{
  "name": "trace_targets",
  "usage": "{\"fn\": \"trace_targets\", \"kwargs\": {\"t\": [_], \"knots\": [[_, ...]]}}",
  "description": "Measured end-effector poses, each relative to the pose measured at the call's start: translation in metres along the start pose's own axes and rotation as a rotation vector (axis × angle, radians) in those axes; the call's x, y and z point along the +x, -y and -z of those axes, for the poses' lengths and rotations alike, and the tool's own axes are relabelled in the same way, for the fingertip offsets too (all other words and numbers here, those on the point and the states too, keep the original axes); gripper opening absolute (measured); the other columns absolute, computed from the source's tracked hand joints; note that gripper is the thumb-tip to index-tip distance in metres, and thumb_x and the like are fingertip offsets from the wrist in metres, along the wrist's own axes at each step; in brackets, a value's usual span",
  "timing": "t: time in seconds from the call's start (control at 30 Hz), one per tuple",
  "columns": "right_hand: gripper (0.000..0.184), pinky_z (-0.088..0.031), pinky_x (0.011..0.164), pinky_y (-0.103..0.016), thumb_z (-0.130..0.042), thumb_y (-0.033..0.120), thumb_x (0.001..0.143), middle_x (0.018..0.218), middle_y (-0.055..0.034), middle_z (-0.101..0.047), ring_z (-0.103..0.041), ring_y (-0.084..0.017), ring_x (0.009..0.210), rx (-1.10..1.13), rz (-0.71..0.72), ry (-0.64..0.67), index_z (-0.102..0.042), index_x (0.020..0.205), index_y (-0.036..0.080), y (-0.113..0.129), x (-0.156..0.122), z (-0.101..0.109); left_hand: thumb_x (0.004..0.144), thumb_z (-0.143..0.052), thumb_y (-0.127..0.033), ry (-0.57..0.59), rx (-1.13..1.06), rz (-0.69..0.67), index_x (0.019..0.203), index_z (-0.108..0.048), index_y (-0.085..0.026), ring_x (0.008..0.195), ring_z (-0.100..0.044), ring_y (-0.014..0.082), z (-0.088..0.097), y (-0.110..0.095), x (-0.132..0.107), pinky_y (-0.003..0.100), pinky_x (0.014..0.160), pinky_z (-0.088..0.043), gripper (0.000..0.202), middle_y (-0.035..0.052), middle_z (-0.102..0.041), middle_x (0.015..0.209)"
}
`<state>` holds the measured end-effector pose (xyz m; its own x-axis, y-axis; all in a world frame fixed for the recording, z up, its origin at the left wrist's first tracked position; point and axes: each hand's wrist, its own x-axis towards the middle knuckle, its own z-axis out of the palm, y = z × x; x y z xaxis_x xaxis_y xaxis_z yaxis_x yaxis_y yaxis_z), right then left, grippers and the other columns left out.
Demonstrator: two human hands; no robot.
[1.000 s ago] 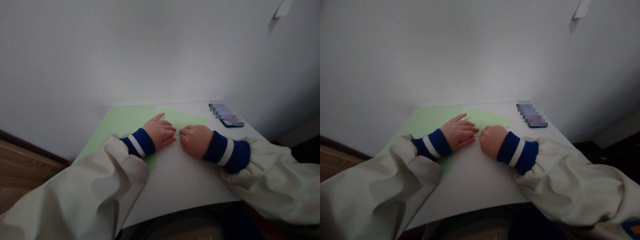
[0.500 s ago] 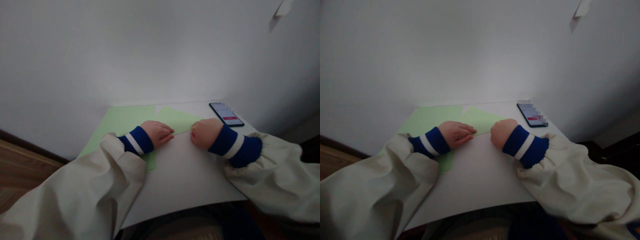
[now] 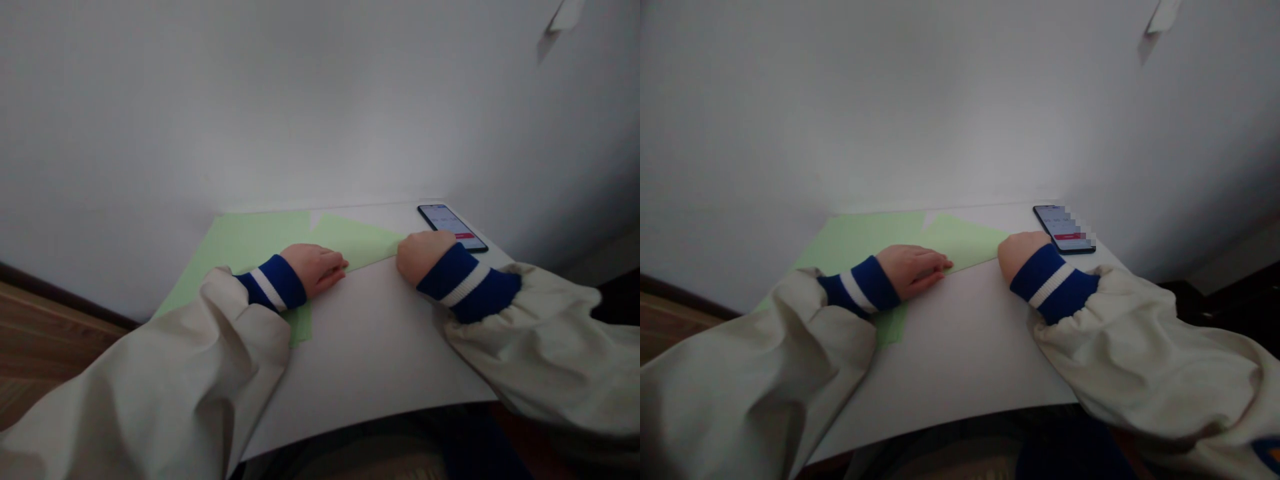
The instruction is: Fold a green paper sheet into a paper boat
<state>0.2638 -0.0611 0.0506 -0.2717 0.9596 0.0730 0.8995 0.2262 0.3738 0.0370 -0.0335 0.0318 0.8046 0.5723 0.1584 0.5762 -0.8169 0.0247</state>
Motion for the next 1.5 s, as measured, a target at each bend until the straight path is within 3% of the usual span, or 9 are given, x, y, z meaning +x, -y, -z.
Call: {"fn": "trace_targets", "kwargs": {"t": [0.17,0.6,0.8,0.97,1.17,1.33,1.5], "knots": [[0.030,-0.047,0.063,-0.036,-0.035,0.015,0.086,0.088,-0.0148,-0.068,-0.064,-0.027,0.083,0.049,0.166,-0.004,-0.065,0.084,0.014,0.001,0.007,0.001,0.085,-0.039,-0.029,-0.032,-0.051,0.001,0.097,-0.060,-0.018,0.083,-0.063,0.0169,-0.003,0.004,0.001,0.028,0.072,-0.048,0.026,0.0059,-0.067,0.096],[0.029,-0.045,0.064,-0.034,-0.037,0.012,0.085,0.088,-0.0148,-0.068,-0.063,-0.024,0.083,-0.067,0.355,0.031,-0.067,0.085,0.013,-0.001,0.014,0.005,0.086,-0.044,-0.028,-0.133,-0.091,-0.124,0.091,-0.063,-0.015,0.089,-0.060,0.0187,-0.006,0.009,0.000,0.033,0.083,-0.048,0.024,0.0090,-0.066,0.097],[0.028,-0.043,0.061,-0.033,-0.037,0.012,0.085,0.087,-0.0133,-0.068,-0.062,-0.025,0.082,-0.044,0.350,-0.014,-0.065,0.084,0.013,0.001,0.013,0.006,0.085,-0.047,-0.032,-0.118,-0.081,-0.057,0.113,-0.058,-0.014,0.097,-0.057,0.0220,-0.011,0.010,0.000,0.037,0.086,-0.047,0.036,0.0127,-0.060,0.107],[0.028,-0.040,0.059,-0.031,-0.036,0.011,0.084,0.087,-0.0135,-0.068,-0.062,-0.025,0.082,-0.033,0.358,-0.034,-0.064,0.085,0.013,0.004,0.012,0.009,0.086,-0.045,-0.033,-0.127,-0.102,-0.041,0.110,-0.061,-0.015,0.098,-0.058,0.0198,-0.014,0.012,0.000,0.034,0.087,-0.046,0.034,0.0113,-0.060,0.109],[0.029,-0.037,0.058,-0.029,-0.034,0.019,0.088,0.088,-0.0106,-0.067,-0.061,-0.021,0.081,0.017,0.352,-0.086,-0.063,0.087,0.015,0.006,0.013,0.009,0.085,-0.048,-0.032,-0.112,-0.047,-0.002,0.111,-0.059,-0.013,0.103,-0.057,0.0221,-0.007,0.009,0.001,0.038,0.093,-0.043,0.034,0.0106,-0.062,0.117],[0.026,-0.037,0.059,-0.027,-0.041,0.025,0.084,0.100,-0.0047,-0.065,-0.062,-0.019,0.081,0.140,0.291,-0.082,-0.064,0.096,0.022,-0.007,0.015,-0.003,0.086,-0.047,-0.026,-0.089,-0.024,0.009,0.106,-0.062,-0.014,0.101,-0.059,0.0213,-0.007,0.009,0.000,0.038,0.092,-0.045,0.028,0.0103,-0.065,0.112],[0.027,-0.039,0.068,-0.028,-0.040,0.023,0.085,0.097,-0.0058,-0.067,-0.061,-0.018,0.086,0.151,0.324,-0.033,-0.064,0.095,0.020,-0.020,0.023,-0.013,0.085,-0.047,-0.025,-0.108,-0.067,0.013,0.103,-0.064,-0.013,0.104,-0.059,0.0207,-0.011,0.009,-0.002,0.037,0.093,-0.045,0.027,0.0110,-0.064,0.112]]}}
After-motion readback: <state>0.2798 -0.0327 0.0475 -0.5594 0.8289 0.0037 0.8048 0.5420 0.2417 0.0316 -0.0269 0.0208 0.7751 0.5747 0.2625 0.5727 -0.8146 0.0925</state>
